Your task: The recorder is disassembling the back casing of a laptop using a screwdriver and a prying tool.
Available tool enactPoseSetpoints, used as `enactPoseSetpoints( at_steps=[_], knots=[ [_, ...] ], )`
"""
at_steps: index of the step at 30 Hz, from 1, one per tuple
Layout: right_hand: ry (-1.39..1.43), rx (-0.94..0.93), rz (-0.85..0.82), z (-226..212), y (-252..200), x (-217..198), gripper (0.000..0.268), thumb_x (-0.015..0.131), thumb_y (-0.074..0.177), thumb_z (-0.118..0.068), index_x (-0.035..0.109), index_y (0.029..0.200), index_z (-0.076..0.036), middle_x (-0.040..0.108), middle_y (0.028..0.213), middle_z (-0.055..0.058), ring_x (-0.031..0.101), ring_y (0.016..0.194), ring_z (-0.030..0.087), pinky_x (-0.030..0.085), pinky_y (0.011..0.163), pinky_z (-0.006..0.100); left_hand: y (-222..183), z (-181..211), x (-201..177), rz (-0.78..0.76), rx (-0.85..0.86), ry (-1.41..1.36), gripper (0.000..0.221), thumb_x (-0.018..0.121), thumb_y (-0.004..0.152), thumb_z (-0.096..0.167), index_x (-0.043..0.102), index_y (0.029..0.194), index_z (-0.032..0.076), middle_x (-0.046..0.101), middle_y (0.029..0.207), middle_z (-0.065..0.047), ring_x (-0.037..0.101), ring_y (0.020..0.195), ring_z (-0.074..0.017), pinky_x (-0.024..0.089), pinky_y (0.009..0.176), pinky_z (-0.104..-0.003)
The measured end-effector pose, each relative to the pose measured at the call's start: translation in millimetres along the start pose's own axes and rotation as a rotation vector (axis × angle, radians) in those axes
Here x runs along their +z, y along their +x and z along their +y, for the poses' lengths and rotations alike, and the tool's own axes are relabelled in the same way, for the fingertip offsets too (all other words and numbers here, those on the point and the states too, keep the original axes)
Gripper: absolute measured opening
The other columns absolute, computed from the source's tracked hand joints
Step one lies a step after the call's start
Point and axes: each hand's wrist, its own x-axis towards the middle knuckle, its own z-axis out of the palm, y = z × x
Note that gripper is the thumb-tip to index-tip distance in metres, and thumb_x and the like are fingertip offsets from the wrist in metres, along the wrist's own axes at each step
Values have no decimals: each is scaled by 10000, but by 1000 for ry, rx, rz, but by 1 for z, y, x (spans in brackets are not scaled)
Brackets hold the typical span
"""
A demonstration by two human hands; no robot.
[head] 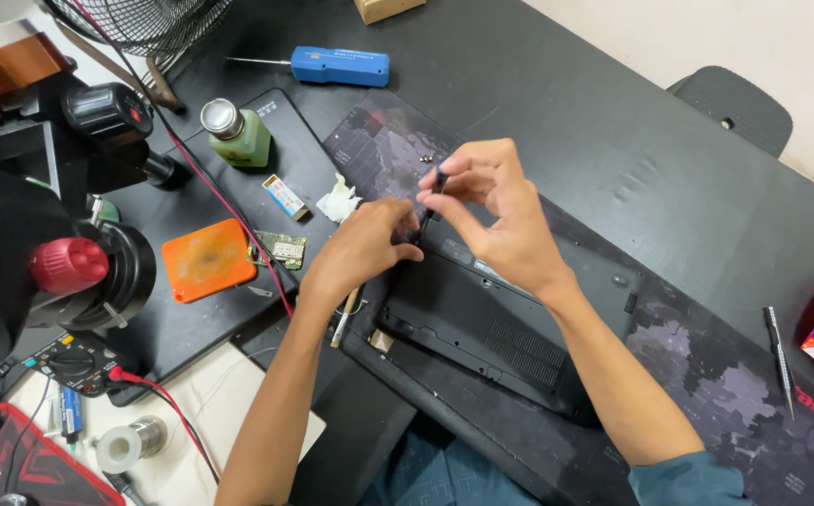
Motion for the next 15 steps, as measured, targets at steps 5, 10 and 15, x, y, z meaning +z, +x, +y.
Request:
enactPoseSetpoints(
  at_steps=[5,10,15],
  knots=[
    [100,29,70,-9,1,-14,431,642,1037,149,370,1284,-76,639,1187,153,720,1108,221,604,1023,342,1,15,2,69,-26,-42,218,808,778,107,705,934,-4,741,870,-166,722,835,-335,537,756,-419],
    [117,-19,184,-8,2,-42,442,639,1076,171,336,1280,-78,624,1183,167,720,1069,219,604,1014,334,25,14,14,257,107,-85,106,764,812,44,710,880,-18,736,837,-175,724,808,-358,537,717,-422],
    [51,-144,304,-13,3,-68,431,652,1158,160,321,1305,-75,592,1186,163,672,1030,208,625,1010,351,68,-2,19,443,106,-22,172,779,828,22,624,853,-49,696,820,-206,678,801,-401,505,695,-469]
  ],
)
